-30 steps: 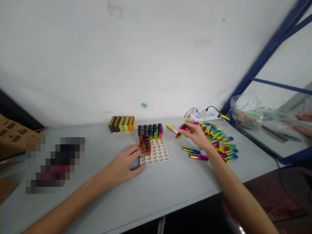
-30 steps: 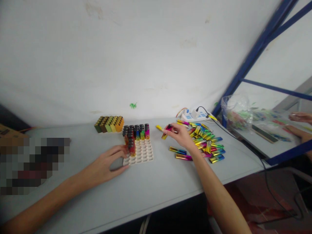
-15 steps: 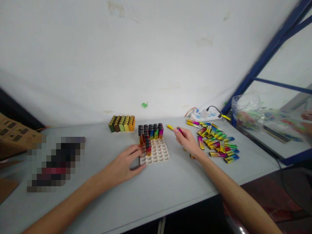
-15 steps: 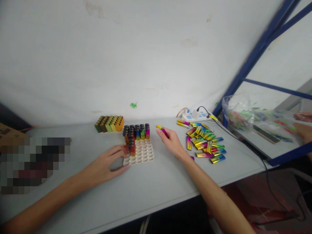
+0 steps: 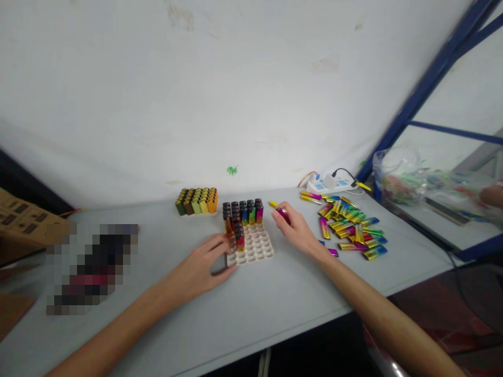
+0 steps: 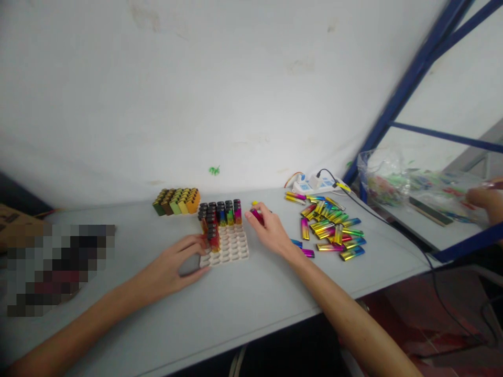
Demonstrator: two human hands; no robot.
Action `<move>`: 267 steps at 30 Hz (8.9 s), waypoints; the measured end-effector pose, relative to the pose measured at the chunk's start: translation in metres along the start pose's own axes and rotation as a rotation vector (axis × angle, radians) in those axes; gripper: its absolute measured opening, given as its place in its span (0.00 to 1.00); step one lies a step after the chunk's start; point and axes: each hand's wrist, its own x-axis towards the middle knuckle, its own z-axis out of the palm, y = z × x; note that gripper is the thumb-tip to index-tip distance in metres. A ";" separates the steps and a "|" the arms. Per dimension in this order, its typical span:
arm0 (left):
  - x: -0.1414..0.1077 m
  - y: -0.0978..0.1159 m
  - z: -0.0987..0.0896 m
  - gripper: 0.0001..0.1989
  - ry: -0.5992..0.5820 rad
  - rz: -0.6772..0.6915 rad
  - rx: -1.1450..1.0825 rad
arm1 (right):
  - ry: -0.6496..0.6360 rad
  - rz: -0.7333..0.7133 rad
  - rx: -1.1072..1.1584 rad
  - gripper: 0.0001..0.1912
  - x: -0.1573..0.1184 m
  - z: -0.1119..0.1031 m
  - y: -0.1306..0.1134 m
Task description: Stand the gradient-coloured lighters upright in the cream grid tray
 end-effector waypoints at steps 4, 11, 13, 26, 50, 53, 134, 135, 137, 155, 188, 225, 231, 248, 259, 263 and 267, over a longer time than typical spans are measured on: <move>0.000 0.001 0.000 0.04 0.002 -0.002 -0.007 | -0.076 -0.112 0.046 0.16 0.001 -0.002 0.000; 0.000 0.000 0.000 0.04 -0.017 -0.017 -0.013 | -0.036 -0.166 -0.002 0.16 0.004 0.001 -0.005; 0.000 0.000 0.001 0.04 -0.017 -0.013 -0.016 | -0.026 -0.147 -0.008 0.16 0.005 0.003 -0.002; -0.002 0.000 0.000 0.05 -0.022 0.007 -0.003 | -0.230 -0.268 -0.538 0.15 0.029 -0.007 -0.001; -0.005 -0.005 0.005 0.05 -0.017 0.013 0.030 | 0.022 0.033 -0.829 0.21 0.036 -0.108 0.116; -0.005 -0.005 0.005 0.05 -0.011 0.016 0.034 | -0.014 0.046 -0.850 0.21 0.035 -0.106 0.117; -0.010 0.009 0.011 0.13 -0.046 0.020 0.264 | -0.089 -0.115 0.252 0.25 0.010 -0.012 -0.031; -0.010 0.011 0.011 0.13 -0.051 0.020 0.279 | -0.073 -0.156 0.196 0.24 0.012 -0.014 -0.036; -0.010 0.013 0.012 0.13 -0.049 0.020 0.294 | -0.030 -0.214 0.103 0.23 0.019 -0.015 -0.048; -0.006 0.024 0.012 0.13 -0.073 -0.025 0.307 | -0.445 -0.329 -0.377 0.11 0.064 0.031 -0.087; -0.011 0.020 0.020 0.12 -0.005 -0.057 0.295 | -0.157 -0.295 -0.702 0.24 0.053 0.023 -0.111; -0.008 0.009 0.008 0.09 -0.020 -0.012 0.167 | 0.152 -0.027 -0.207 0.18 -0.007 -0.047 -0.004; -0.007 0.011 0.007 0.11 -0.019 -0.009 0.170 | 0.092 -0.039 0.044 0.24 0.020 -0.022 -0.020; -0.007 0.011 0.007 0.10 -0.024 -0.025 0.144 | -0.053 0.116 0.074 0.31 0.002 0.029 -0.012; -0.007 0.011 0.007 0.10 -0.038 -0.021 0.155 | -0.038 0.086 0.068 0.28 0.001 0.022 -0.013; -0.006 0.012 0.007 0.09 -0.057 -0.025 0.157 | -0.007 0.087 0.081 0.25 0.001 0.018 -0.012; -0.006 0.013 0.006 0.09 -0.077 -0.043 0.165 | -0.013 0.061 0.041 0.19 -0.001 0.018 -0.014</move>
